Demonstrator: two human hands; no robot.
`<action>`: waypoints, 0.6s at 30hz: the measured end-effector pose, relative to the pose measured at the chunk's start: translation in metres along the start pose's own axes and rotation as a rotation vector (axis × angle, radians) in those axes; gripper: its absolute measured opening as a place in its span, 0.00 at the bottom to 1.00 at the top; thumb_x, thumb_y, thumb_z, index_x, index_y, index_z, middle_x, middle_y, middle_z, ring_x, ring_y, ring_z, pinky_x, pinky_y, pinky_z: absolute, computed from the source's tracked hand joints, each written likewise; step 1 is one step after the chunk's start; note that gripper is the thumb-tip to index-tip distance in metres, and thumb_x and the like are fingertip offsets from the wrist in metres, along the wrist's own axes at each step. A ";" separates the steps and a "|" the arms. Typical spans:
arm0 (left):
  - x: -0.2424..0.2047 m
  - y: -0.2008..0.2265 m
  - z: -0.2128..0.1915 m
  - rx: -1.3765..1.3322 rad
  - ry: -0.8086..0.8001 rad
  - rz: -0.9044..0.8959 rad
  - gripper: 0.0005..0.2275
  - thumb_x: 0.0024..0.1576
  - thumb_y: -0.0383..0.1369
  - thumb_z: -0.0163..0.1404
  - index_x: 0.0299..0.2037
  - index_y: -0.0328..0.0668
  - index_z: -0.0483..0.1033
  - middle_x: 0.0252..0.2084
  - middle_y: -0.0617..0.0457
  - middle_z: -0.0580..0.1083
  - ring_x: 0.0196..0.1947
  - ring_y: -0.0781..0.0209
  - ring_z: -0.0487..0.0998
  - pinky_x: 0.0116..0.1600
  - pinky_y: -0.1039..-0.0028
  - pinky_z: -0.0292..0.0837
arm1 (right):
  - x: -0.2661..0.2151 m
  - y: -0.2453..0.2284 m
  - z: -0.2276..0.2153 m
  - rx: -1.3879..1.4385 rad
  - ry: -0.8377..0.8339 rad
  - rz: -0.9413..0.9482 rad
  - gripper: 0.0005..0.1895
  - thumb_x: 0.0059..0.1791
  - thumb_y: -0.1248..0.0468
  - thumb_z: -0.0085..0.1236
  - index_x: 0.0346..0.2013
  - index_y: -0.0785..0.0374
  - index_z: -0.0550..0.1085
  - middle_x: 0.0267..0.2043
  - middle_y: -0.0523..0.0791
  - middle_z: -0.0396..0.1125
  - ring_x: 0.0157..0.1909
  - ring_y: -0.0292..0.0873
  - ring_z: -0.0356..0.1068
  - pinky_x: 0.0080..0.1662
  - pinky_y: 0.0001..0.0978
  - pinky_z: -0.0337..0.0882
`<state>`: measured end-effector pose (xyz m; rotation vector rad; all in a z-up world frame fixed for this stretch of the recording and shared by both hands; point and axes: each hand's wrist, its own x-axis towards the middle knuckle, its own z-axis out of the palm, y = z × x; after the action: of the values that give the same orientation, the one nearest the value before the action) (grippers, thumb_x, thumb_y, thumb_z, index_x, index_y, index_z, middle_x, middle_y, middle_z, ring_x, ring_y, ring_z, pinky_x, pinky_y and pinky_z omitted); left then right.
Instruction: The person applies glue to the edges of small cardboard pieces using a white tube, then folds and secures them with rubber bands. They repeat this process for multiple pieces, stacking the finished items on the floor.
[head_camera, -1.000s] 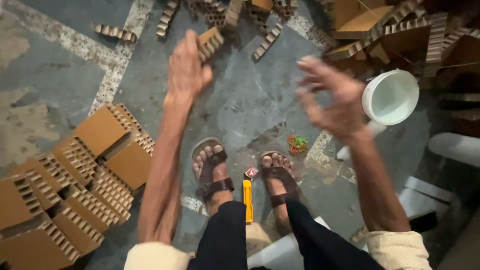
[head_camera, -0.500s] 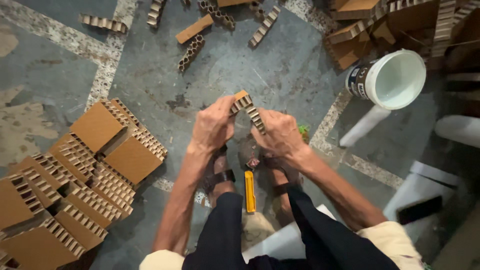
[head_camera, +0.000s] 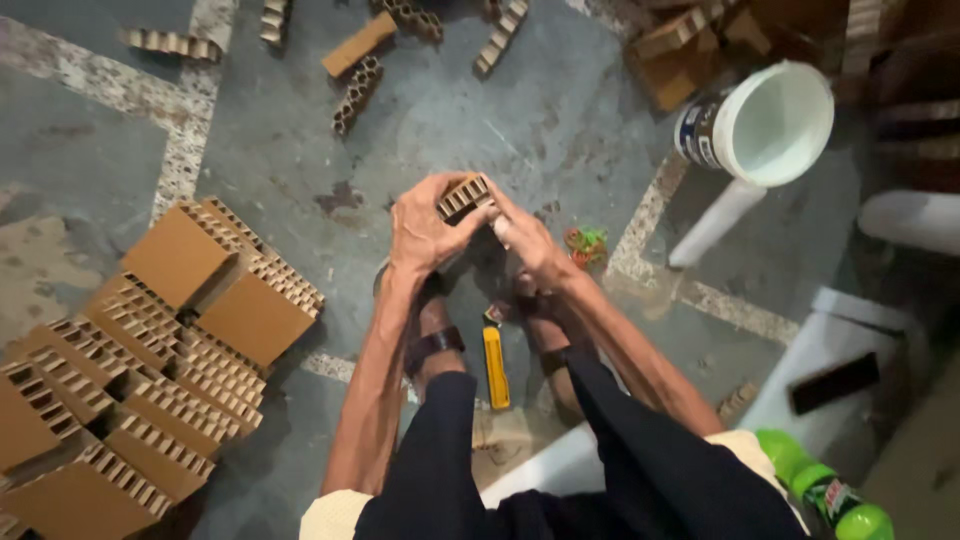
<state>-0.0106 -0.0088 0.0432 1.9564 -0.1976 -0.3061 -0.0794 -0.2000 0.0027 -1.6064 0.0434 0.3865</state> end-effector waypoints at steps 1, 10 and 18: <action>-0.002 0.000 0.000 -0.011 -0.010 -0.026 0.18 0.49 0.39 0.65 0.47 0.42 0.81 0.40 0.47 0.81 0.41 0.54 0.85 0.47 0.68 0.79 | 0.001 0.000 -0.003 0.132 -0.027 0.091 0.35 0.58 0.51 0.39 0.75 0.68 0.53 0.77 0.52 0.54 0.78 0.47 0.51 0.74 0.34 0.49; 0.006 0.003 0.001 -0.002 -0.020 -0.071 0.19 0.48 0.39 0.66 0.47 0.42 0.81 0.38 0.49 0.82 0.38 0.57 0.84 0.47 0.69 0.79 | -0.010 -0.040 -0.029 0.648 -0.168 -0.209 0.28 0.58 0.56 0.44 0.70 0.69 0.67 0.71 0.56 0.62 0.75 0.49 0.62 0.77 0.39 0.58; 0.004 0.005 -0.002 -0.003 -0.007 -0.095 0.18 0.48 0.39 0.67 0.46 0.43 0.82 0.38 0.50 0.82 0.38 0.58 0.84 0.47 0.70 0.79 | -0.040 0.001 -0.096 -0.813 0.243 0.183 0.12 0.44 0.58 0.66 0.36 0.63 0.82 0.36 0.52 0.75 0.37 0.51 0.76 0.41 0.40 0.75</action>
<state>-0.0065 -0.0104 0.0484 1.9651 -0.1089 -0.3749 -0.0965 -0.3020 0.0150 -2.4603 0.2447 0.3675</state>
